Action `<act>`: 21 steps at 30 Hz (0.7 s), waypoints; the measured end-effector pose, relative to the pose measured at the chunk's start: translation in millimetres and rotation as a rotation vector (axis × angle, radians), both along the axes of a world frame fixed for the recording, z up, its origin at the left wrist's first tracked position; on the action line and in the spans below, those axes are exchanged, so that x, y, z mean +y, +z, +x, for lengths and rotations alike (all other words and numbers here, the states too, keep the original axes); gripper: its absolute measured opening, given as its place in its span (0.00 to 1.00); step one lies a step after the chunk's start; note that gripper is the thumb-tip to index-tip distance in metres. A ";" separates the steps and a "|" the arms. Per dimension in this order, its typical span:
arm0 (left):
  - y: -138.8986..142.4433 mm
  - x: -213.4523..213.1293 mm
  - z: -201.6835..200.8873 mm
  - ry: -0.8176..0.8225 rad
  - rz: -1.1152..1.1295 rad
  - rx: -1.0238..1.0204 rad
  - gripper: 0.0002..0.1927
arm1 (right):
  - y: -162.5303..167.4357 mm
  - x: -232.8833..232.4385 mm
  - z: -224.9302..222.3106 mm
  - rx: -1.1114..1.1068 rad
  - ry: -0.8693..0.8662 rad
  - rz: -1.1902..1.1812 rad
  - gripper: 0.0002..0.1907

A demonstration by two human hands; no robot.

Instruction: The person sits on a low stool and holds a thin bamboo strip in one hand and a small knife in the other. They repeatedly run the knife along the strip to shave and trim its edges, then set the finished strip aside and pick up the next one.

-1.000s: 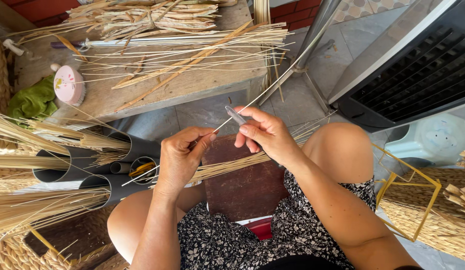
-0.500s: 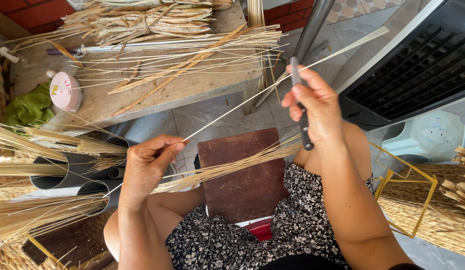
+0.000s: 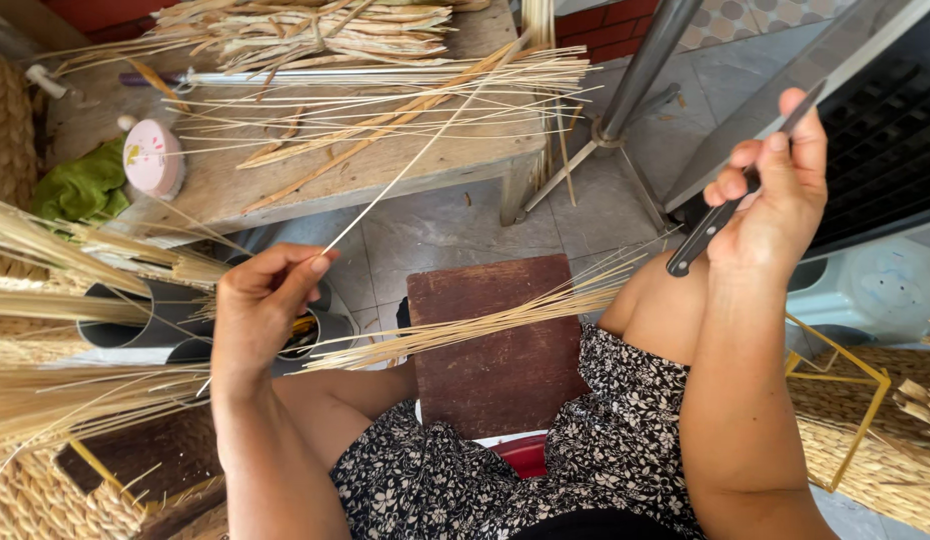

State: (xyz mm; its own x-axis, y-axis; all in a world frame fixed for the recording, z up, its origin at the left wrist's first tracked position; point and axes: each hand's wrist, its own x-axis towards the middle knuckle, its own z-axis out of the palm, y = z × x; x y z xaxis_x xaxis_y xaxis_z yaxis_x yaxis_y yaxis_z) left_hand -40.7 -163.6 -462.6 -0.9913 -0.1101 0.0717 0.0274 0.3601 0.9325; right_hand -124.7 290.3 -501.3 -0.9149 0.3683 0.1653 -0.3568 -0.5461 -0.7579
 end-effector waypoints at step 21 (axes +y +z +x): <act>-12.9 46.3 -4.3 -0.154 -0.132 -0.061 0.04 | -22.7 -91.2 16.7 -0.075 0.441 0.289 0.20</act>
State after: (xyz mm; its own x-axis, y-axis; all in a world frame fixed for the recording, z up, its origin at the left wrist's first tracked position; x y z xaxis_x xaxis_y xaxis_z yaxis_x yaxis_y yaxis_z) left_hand -45.0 -117.3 -475.5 -0.9987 0.0496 0.0150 0.0368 0.4749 0.8793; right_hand -108.0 199.1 -524.0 -0.9858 -0.1047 0.1316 -0.0798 -0.3972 -0.9142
